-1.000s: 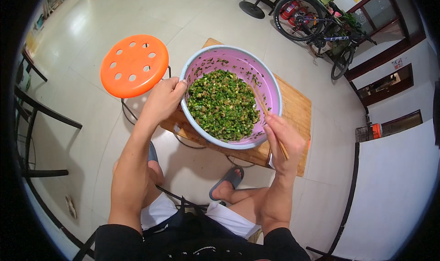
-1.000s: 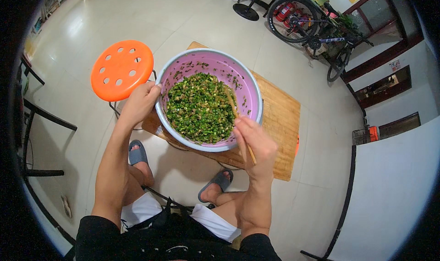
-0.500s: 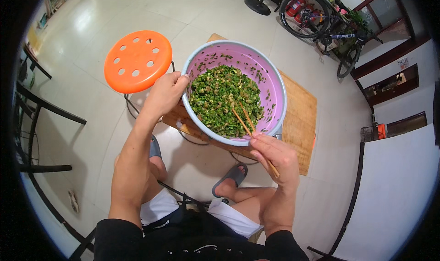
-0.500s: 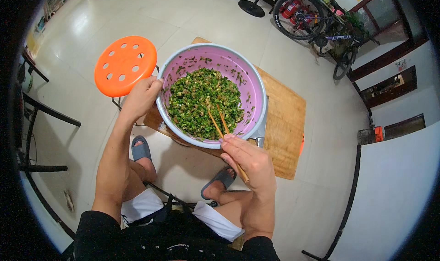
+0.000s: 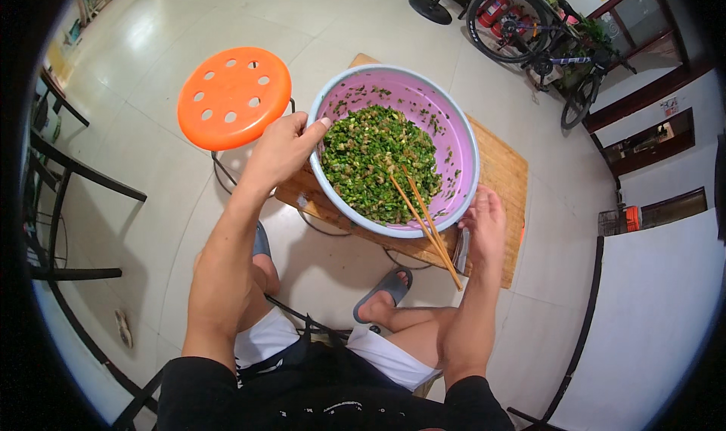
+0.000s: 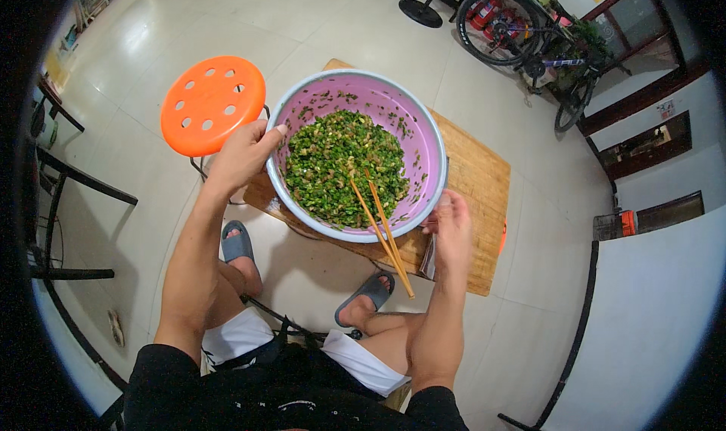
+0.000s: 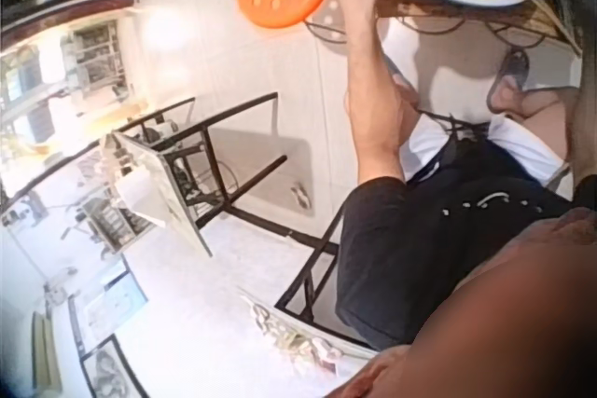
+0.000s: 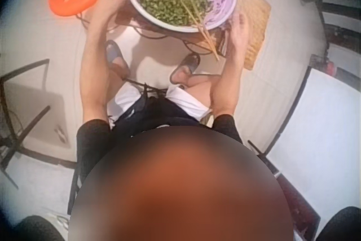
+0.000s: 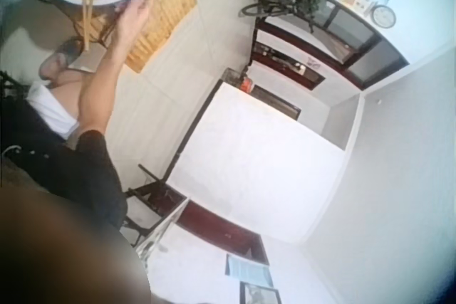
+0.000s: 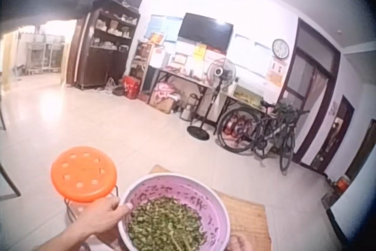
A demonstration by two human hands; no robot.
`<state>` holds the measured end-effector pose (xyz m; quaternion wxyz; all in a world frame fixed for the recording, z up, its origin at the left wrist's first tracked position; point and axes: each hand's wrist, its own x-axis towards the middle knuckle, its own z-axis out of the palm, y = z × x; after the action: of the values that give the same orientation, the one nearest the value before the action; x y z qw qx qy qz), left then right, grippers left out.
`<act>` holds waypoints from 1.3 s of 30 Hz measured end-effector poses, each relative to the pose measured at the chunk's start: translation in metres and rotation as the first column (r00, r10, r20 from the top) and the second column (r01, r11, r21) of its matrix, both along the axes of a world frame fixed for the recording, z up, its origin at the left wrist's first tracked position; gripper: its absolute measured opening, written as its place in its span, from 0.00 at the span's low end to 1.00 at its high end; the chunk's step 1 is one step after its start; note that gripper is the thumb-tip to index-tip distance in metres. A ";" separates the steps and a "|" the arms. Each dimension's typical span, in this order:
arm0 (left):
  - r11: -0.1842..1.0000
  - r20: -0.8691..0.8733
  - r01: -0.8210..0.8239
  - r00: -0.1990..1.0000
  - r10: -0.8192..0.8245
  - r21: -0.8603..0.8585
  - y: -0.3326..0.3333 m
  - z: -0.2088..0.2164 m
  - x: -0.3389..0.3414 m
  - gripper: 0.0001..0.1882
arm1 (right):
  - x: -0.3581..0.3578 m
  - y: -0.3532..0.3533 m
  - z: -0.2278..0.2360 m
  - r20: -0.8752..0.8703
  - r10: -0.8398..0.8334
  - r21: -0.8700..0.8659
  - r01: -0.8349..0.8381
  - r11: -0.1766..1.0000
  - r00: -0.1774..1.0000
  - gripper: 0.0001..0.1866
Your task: The person sits on a low stool and uses chopsticks to mix chopped green vegetables in a large pink bowl. The person continuously stirs and lifts the vegetable mixture to ensure even blending throughout the clip.
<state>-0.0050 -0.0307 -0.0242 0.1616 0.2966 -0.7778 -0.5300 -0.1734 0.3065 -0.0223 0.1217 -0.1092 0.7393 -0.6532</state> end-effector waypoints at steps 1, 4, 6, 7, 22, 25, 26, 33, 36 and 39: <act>1.000 -0.011 -0.004 1.000 0.004 -0.001 0.001 0.001 0.000 0.22 | -0.004 -0.004 -0.006 0.061 0.054 -0.053 -0.051 0.997 0.997 0.14; 1.000 -0.001 -0.024 1.000 0.024 0.001 0.003 0.004 0.000 0.23 | -0.003 -0.015 -0.007 0.106 0.072 -0.142 -0.057 0.988 0.992 0.12; 1.000 -0.047 -0.030 0.998 0.029 -0.003 0.006 0.005 0.003 0.22 | -0.006 -0.017 -0.005 0.109 0.109 -0.183 -0.087 0.979 0.988 0.13; 0.999 -0.042 -0.031 0.999 0.032 0.005 0.006 0.008 0.005 0.22 | -0.006 -0.019 -0.003 0.095 0.073 -0.175 -0.055 0.983 0.993 0.13; 0.905 -0.380 -0.345 0.825 0.420 0.251 -0.103 0.021 0.102 0.16 | -0.008 -0.215 0.040 -0.002 0.499 -0.140 -0.494 0.858 0.867 0.14; 0.865 -0.391 -0.399 0.775 0.496 0.306 -0.129 0.007 0.125 0.16 | 0.004 -0.273 0.030 0.032 0.562 -0.106 -0.556 0.824 0.827 0.14; 0.854 -0.374 -0.422 0.772 0.514 0.304 -0.137 0.000 0.132 0.16 | 0.003 -0.290 0.023 0.025 0.583 -0.095 -0.579 0.810 0.812 0.14; 0.750 -0.298 -0.576 0.690 0.659 0.325 -0.172 -0.048 0.144 0.18 | -0.006 -0.372 -0.033 0.051 0.619 0.040 -0.620 0.783 0.784 0.14; 0.673 -0.242 -0.644 0.632 0.736 0.364 -0.180 -0.057 0.139 0.19 | -0.011 -0.390 -0.040 0.086 0.639 0.069 -0.644 0.762 0.765 0.15; 0.628 -0.177 -0.721 0.605 0.776 0.291 -0.179 -0.059 0.139 0.22 | -0.014 -0.390 -0.037 0.125 0.662 0.124 -0.674 0.728 0.739 0.16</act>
<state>0.1336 -0.2095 -0.0828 0.4509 0.5300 -0.4944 -0.5209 -0.1876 -0.0837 -0.0596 0.3835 -0.3339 0.6959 -0.5072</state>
